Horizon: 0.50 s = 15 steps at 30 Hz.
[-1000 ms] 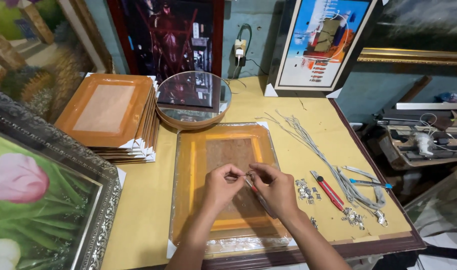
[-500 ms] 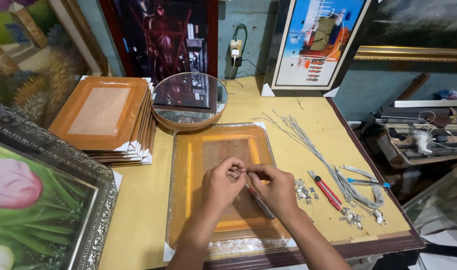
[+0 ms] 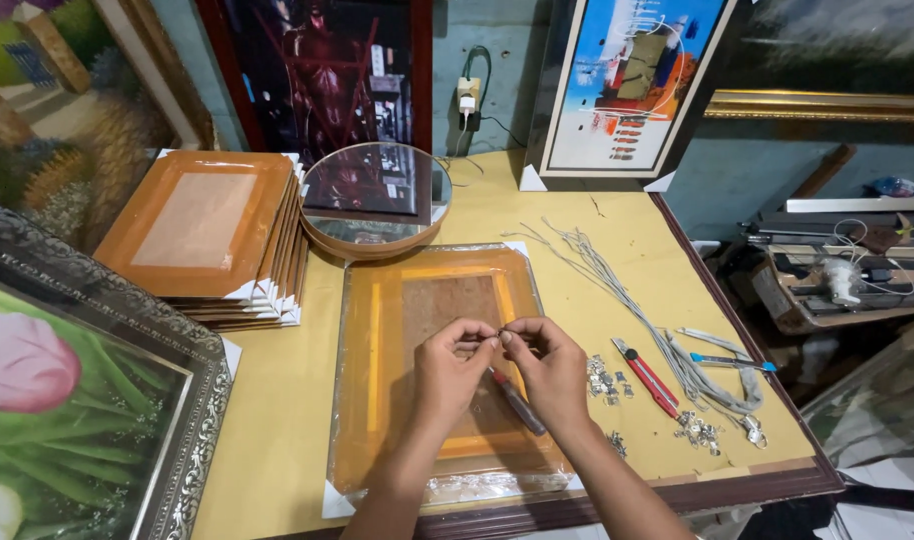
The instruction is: Attaching a hanging wire to the back of a picture frame using screws and a screwdriver.
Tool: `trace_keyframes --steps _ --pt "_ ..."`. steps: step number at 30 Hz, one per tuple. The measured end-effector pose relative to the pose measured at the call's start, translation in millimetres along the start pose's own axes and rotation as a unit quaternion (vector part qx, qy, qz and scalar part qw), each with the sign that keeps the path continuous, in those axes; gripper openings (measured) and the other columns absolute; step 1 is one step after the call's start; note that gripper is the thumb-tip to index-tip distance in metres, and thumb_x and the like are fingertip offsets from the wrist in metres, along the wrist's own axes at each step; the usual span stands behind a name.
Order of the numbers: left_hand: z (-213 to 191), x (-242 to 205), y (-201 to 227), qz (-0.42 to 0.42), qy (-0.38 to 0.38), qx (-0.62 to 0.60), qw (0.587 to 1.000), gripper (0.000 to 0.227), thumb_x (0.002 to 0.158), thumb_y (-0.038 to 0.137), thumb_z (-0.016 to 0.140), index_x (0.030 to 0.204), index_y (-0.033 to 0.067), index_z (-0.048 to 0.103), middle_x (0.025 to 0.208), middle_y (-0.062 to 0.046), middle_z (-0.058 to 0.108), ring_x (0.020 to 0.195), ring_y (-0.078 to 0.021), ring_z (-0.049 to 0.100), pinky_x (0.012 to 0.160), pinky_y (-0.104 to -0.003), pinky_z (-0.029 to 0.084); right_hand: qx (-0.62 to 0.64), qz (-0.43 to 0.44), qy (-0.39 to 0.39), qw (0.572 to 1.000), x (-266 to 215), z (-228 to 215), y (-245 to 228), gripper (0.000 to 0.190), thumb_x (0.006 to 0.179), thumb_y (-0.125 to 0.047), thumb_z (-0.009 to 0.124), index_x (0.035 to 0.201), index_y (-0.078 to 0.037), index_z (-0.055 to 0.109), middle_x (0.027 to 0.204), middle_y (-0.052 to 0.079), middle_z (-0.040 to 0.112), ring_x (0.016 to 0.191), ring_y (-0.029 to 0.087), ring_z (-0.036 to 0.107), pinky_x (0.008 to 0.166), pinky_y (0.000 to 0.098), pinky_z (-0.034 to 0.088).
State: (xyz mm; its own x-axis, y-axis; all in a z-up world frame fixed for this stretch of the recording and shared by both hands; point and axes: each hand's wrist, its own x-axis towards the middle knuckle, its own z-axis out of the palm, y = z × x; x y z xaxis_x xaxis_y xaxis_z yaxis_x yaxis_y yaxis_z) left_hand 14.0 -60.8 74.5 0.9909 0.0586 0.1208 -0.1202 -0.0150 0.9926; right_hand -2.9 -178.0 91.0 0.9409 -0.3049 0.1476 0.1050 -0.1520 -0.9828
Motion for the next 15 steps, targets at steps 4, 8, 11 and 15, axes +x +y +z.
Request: trace_keyframes --steps 4,8,11,15 --pt "-0.4 -3.9 5.9 -0.007 0.024 -0.012 1.000 0.012 0.068 0.005 0.068 0.079 0.0067 0.068 0.073 -0.010 0.068 0.066 -0.0109 0.064 0.060 -0.022 0.054 0.069 0.074 -0.018 0.995 -6.6 3.7 -15.2 0.012 0.076 -0.004 0.063 0.087 0.002 0.062 0.081 0.013 0.064 0.076 0.018 0.057 0.063 0.0314 0.055" --pt "-0.9 -3.7 4.6 -0.036 0.057 -0.054 0.996 0.012 0.069 0.005 0.068 0.082 0.0031 0.067 0.074 -0.010 0.068 0.067 -0.0102 0.063 0.062 -0.022 0.054 0.125 0.123 -0.025 0.984 -10.8 2.0 -25.8 0.015 0.078 -0.005 0.059 0.089 0.005 0.059 0.095 0.017 0.058 0.087 0.023 0.054 0.067 0.0354 0.055" --pt "-1.9 -6.7 7.2 -0.042 0.046 -0.062 0.996 0.014 0.069 0.005 0.069 0.083 0.0034 0.068 0.075 -0.009 0.069 0.067 -0.0088 0.063 0.062 -0.020 0.054 0.112 0.106 -0.038 0.987 -10.6 0.9 -23.0 0.017 0.075 -0.004 0.063 0.087 0.007 0.060 0.096 0.019 0.059 0.086 0.024 0.056 0.066 0.0363 0.055" --pt "-0.1 -6.5 3.2 -0.034 -0.002 -0.071 0.997 0.016 0.068 0.003 0.069 0.084 0.0044 0.070 0.075 -0.009 0.069 0.067 -0.0088 0.063 0.059 -0.020 0.054 0.070 0.064 -0.030 0.995 -7.7 -3.1 -15.8 0.016 0.073 -0.001 0.067 0.087 0.006 0.063 0.082 0.017 0.063 0.074 0.020 0.059 0.059 0.0331 0.057"
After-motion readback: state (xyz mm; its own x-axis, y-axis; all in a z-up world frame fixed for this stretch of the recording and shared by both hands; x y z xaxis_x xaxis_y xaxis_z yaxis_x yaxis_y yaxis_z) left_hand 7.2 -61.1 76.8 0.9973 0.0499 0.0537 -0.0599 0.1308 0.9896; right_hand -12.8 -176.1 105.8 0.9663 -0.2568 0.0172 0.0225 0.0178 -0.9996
